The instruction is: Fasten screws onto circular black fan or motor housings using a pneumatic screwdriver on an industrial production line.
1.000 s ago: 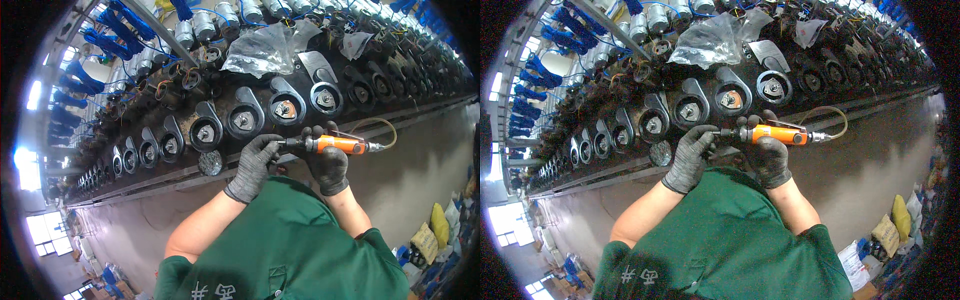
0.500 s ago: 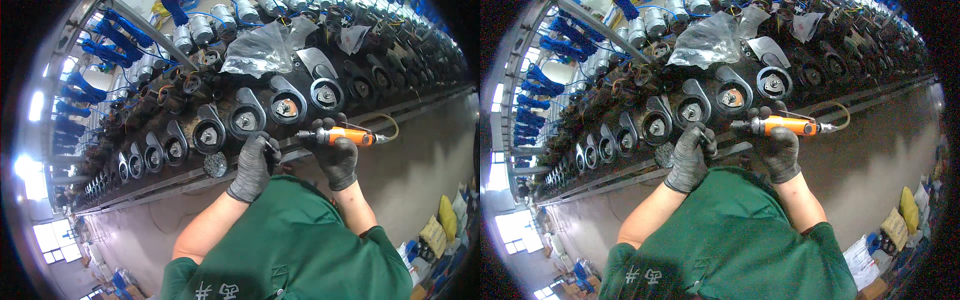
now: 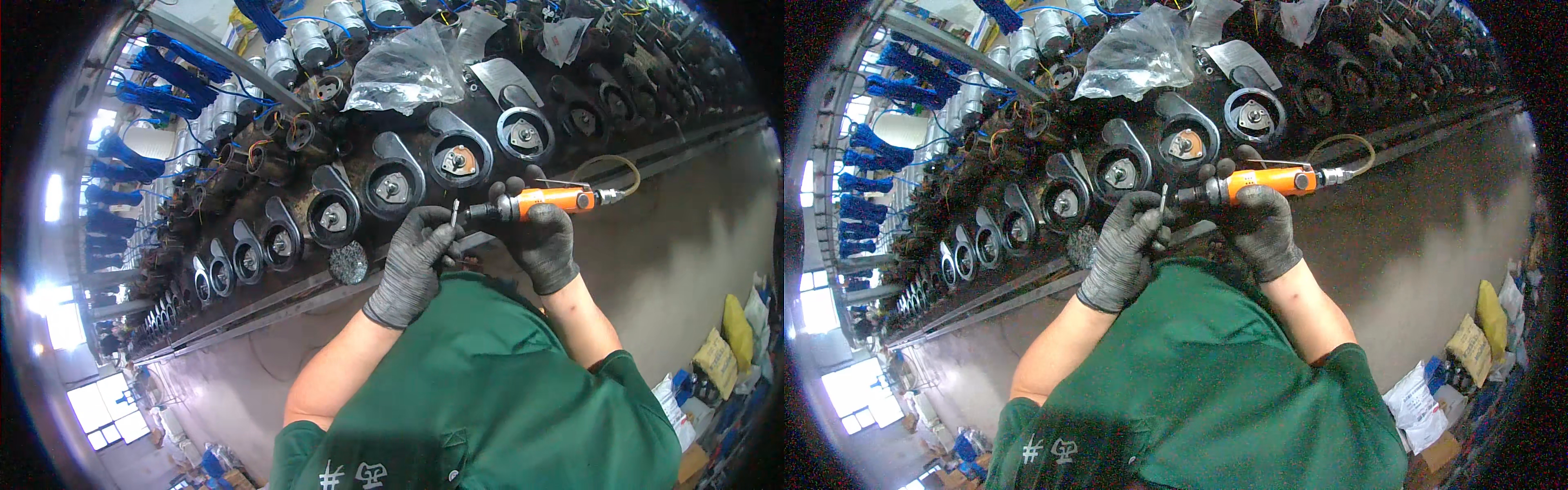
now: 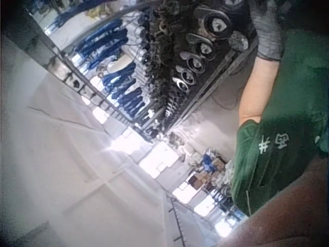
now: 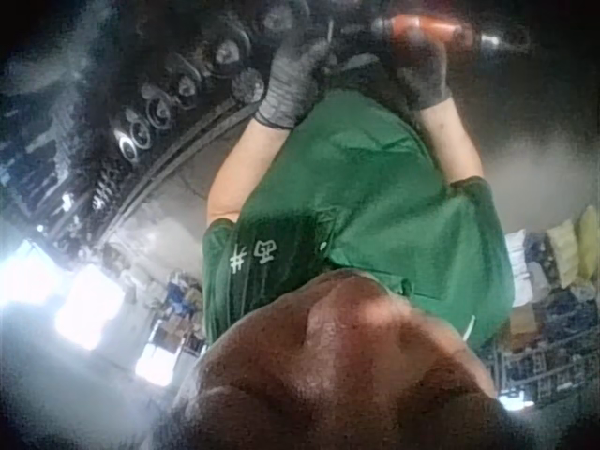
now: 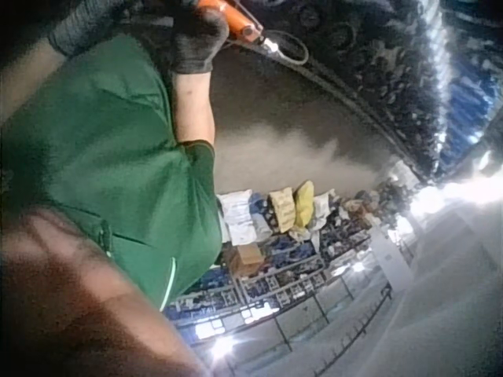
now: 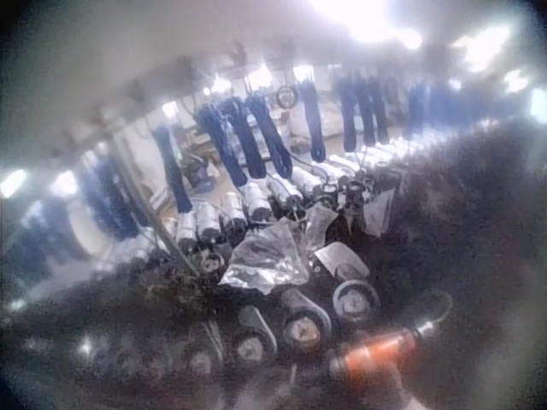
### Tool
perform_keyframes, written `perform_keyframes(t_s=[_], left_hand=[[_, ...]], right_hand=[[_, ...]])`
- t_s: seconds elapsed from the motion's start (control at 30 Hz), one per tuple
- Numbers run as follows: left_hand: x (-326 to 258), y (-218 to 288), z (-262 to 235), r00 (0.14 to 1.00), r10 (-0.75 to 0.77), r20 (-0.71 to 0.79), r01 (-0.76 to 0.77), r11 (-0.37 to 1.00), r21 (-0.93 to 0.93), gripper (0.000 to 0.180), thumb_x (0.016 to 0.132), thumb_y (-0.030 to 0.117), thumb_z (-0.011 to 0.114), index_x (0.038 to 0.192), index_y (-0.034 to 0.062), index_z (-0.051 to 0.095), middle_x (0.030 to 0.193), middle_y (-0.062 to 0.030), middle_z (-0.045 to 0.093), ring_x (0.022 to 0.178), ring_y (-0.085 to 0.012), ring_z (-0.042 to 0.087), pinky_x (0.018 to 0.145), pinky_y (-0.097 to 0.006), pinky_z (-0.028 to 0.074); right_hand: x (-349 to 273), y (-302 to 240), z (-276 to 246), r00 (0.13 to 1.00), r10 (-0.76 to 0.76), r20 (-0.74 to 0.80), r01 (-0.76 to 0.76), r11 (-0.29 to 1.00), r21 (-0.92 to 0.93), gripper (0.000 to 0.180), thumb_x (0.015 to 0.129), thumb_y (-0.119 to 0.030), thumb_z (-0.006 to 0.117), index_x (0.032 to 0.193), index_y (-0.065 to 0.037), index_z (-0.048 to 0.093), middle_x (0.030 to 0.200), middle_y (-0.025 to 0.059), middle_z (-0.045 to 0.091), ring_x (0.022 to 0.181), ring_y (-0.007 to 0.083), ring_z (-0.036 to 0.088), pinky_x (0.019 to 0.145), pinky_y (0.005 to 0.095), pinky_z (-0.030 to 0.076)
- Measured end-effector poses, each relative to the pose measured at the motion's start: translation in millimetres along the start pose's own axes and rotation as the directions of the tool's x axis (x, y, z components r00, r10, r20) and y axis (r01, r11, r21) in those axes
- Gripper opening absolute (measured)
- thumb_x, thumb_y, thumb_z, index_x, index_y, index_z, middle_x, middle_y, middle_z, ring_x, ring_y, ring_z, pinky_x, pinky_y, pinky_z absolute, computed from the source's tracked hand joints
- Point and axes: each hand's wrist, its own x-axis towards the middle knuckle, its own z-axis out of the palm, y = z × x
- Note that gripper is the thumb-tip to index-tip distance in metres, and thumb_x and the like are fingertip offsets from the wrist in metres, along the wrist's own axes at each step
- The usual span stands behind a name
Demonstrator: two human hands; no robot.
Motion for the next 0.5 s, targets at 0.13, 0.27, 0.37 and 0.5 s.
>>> perform_keyframes(t_s=[0.13,0.27,0.37,0.5], left_hand=[[2,1,-4,0.999,-0.035,0.026,0.036,0.999,-0.041,0.029,0.093,0.021,0.07,0.116,0.006,0.059,0.094,-0.0027,0.065,0.077,-0.0085,0.058,0.065,-0.023,0.046],[2,2,-7,0.999,-0.051,0.014,0.05,0.998,0.048,0.025,0.092,0.018,0.069,0.112,0.0046,0.062,0.094,-0.0028,0.065,0.075,-0.0082,0.057,0.064,-0.023,0.046],[6,-3,-13,1.0,0.017,0.021,-0.021,0.986,0.163,0.023,0.091,0.016,0.069,0.11,0.0038,0.064,0.095,-0.0043,0.066,0.08,-0.0095,0.06,0.067,-0.023,0.049],[8,-1,-11,0.993,0.118,0.003,-0.117,0.979,0.166,0.016,0.091,0.008,0.067,0.105,0.0004,0.069,0.095,-0.0072,0.068,0.085,-0.0128,0.063,0.08,-0.029,0.052]], right_hand=[[3,-2,0,1.0,0.01,-0.012,-0.009,1.0,0.025,0.056,0.084,-0.009,0.071,0.137,-0.018,0.052,0.13,0.009,0.063,0.135,0.0329,0.049,0.113,0.0691,0.032],[5,-3,1,0.999,-0.003,-0.053,0.001,1.0,-0.022,0.056,0.081,-0.009,0.073,0.133,-0.018,0.055,0.128,0.0084,0.064,0.133,0.0326,0.051,0.112,0.07,0.034],[5,-3,5,0.998,0.02,-0.059,-0.019,1.0,0.022,0.057,0.077,-0.006,0.073,0.131,-0.019,0.057,0.126,0.008,0.065,0.131,0.032,0.052,0.111,0.0688,0.036],[6,-5,7,0.997,0.047,-0.061,-0.047,0.999,-0.003,0.059,0.077,-0.005,0.073,0.132,-0.018,0.057,0.124,0.0082,0.065,0.127,0.0315,0.055,0.111,0.0666,0.038]])
